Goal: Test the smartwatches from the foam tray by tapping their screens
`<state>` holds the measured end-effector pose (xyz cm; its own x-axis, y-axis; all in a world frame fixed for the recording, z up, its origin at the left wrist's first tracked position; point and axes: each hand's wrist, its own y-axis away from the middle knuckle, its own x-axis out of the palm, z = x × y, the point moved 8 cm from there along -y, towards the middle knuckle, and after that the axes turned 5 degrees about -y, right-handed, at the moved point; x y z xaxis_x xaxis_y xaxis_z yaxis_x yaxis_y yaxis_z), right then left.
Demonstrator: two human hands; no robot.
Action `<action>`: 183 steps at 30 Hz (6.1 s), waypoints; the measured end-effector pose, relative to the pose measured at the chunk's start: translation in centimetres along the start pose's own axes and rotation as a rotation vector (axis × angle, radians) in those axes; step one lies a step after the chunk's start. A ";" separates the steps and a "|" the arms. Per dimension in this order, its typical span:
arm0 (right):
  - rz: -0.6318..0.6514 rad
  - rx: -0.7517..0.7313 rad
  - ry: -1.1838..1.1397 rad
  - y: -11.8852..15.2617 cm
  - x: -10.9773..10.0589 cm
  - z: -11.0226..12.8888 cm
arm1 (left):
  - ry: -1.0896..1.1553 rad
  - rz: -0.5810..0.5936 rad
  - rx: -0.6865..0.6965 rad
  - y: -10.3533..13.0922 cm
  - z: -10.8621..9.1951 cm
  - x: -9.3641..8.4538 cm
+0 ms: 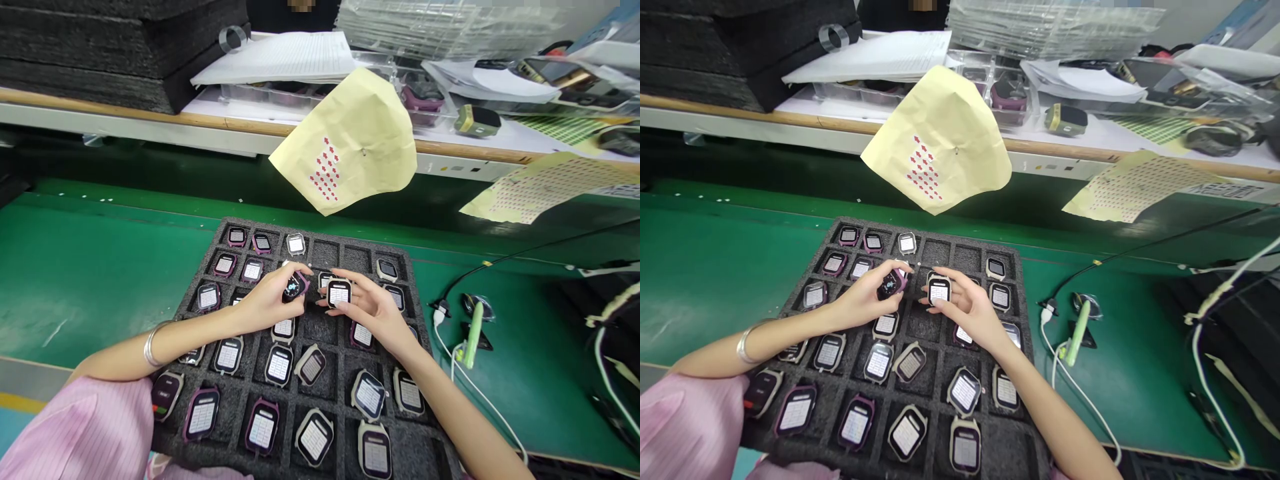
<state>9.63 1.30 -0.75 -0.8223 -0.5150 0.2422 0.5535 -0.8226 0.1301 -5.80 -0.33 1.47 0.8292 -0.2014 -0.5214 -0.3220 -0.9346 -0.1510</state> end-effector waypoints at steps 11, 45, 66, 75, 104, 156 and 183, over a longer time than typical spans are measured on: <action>-0.006 0.005 0.004 0.0 -0.1 -0.1 | 0.007 -0.030 -0.029 -0.1 0.5 -0.1; -0.014 0.017 0.019 0.1 -0.3 -0.3 | 0.197 -0.064 -0.132 -0.4 2.2 0.0; -0.046 -0.002 0.054 0.1 -0.3 0.2 | 0.852 0.028 -0.267 -0.3 1.7 1.9; -0.051 0.006 0.064 0.1 -0.5 -0.1 | 0.845 0.033 -0.231 -0.3 1.6 2.0; -0.091 -0.011 -0.032 0.0 -0.6 0.2 | 0.825 -0.003 -0.270 -0.2 1.5 1.6; -0.074 -0.023 -0.017 -0.3 -0.8 0.2 | 0.769 -0.020 -0.194 -0.1 1.4 1.3; -0.158 -0.195 0.398 -1.6 3.3 1.4 | 0.710 0.158 -0.051 1.0 -0.7 3.3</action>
<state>6.18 1.25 1.18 -0.9022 -0.4013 -0.1581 0.4140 -0.9085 -0.0567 -3.09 -2.08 0.19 0.8767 -0.4605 0.1394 -0.4550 -0.8877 -0.0710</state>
